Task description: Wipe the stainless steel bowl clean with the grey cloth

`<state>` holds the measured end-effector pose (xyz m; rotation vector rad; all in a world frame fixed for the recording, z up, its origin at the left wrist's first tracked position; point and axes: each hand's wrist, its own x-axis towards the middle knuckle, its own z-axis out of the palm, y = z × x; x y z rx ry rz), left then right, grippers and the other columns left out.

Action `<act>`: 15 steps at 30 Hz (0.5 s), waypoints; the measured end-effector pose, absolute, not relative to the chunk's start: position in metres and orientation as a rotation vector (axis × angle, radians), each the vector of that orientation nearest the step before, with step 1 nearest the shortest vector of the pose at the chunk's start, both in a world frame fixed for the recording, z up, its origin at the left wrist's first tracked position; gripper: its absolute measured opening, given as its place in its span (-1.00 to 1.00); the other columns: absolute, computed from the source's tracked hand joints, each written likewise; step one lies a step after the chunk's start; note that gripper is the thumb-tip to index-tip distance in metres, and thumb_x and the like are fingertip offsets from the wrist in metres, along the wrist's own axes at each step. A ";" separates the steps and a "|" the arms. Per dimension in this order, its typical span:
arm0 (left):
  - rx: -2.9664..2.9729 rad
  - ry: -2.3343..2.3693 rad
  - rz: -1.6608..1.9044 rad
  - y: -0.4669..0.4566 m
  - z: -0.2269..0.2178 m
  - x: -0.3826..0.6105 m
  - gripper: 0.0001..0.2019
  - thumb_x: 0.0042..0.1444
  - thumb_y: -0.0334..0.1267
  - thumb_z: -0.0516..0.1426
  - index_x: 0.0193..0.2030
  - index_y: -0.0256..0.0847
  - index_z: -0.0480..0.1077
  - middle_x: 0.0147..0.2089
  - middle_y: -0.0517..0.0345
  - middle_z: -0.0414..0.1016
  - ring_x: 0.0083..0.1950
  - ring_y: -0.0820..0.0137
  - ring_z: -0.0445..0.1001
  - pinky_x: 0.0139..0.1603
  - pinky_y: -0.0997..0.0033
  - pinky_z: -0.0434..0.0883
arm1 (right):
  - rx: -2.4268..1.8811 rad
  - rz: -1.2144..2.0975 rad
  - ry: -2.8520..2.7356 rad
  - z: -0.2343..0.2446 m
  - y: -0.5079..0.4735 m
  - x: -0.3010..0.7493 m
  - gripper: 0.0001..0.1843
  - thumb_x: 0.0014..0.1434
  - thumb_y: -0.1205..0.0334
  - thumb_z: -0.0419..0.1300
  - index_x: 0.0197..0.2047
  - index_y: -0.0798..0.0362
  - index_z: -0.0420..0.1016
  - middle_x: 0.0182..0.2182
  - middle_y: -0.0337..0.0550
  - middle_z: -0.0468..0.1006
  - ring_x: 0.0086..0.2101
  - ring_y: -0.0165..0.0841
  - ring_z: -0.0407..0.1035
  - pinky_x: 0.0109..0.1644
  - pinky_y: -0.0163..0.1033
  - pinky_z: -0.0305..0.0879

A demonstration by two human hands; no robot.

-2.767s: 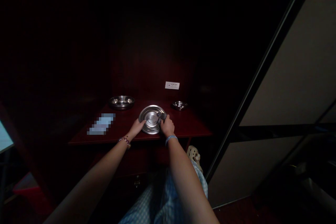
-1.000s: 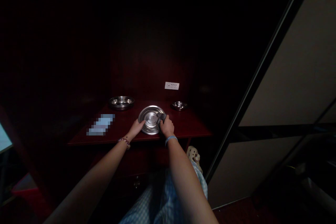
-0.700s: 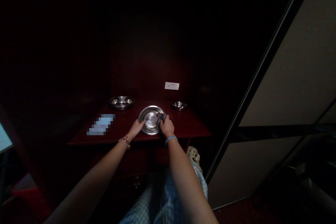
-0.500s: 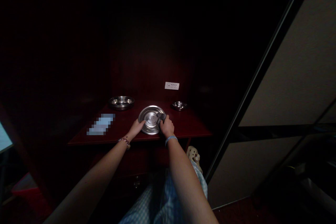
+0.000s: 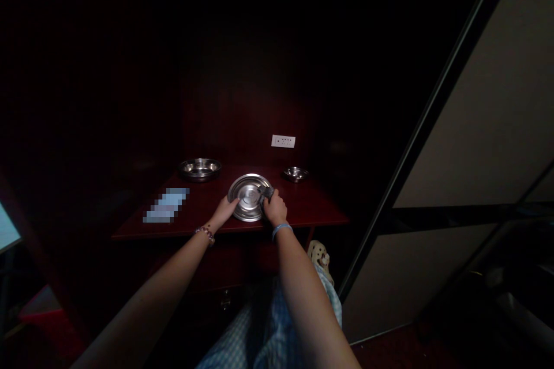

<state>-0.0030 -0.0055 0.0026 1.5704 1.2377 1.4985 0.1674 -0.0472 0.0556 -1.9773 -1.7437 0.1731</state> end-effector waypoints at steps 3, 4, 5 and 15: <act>1.563 1.232 1.496 -0.005 0.002 -0.003 -0.67 -0.06 -0.27 0.07 -0.13 -0.35 0.37 -0.05 -0.10 0.46 0.02 0.21 0.39 0.07 0.25 0.26 | -1.979 0.163 -1.738 0.056 -0.047 0.168 -0.65 0.16 0.17 -0.03 0.00 0.10 0.10 -0.19 0.06 0.44 -0.17 -0.20 0.37 -0.19 -0.19 0.24; 1.560 1.236 1.492 -0.005 0.002 -0.003 -0.67 -0.06 -0.27 0.07 -0.13 -0.35 0.37 -0.05 -0.10 0.46 0.02 0.21 0.39 0.07 0.25 0.27 | -1.981 0.158 -1.734 0.057 -0.048 0.168 -0.64 0.16 0.16 -0.03 0.01 0.10 0.11 -0.19 0.06 0.44 -0.17 -0.20 0.37 -0.19 -0.18 0.24; 1.558 1.242 1.486 -0.004 0.001 -0.003 -0.67 -0.06 -0.27 0.07 -0.13 -0.35 0.37 -0.05 -0.11 0.46 0.01 0.21 0.40 0.06 0.25 0.27 | -1.983 0.151 -1.728 0.057 -0.048 0.168 -0.64 0.16 0.16 -0.03 0.01 0.09 0.11 -0.19 0.06 0.44 -0.17 -0.20 0.37 -0.19 -0.18 0.24; 1.523 1.216 1.457 0.001 -0.003 -0.002 -0.57 0.01 -0.08 0.02 -0.08 -0.37 0.35 -0.08 -0.10 0.48 0.00 0.22 0.40 0.03 0.27 0.28 | -1.947 0.190 -1.578 0.063 -0.049 0.170 -0.64 0.17 0.06 -0.04 -0.01 0.00 0.27 -0.17 -0.01 0.45 -0.19 -0.22 0.38 -0.18 -0.18 0.25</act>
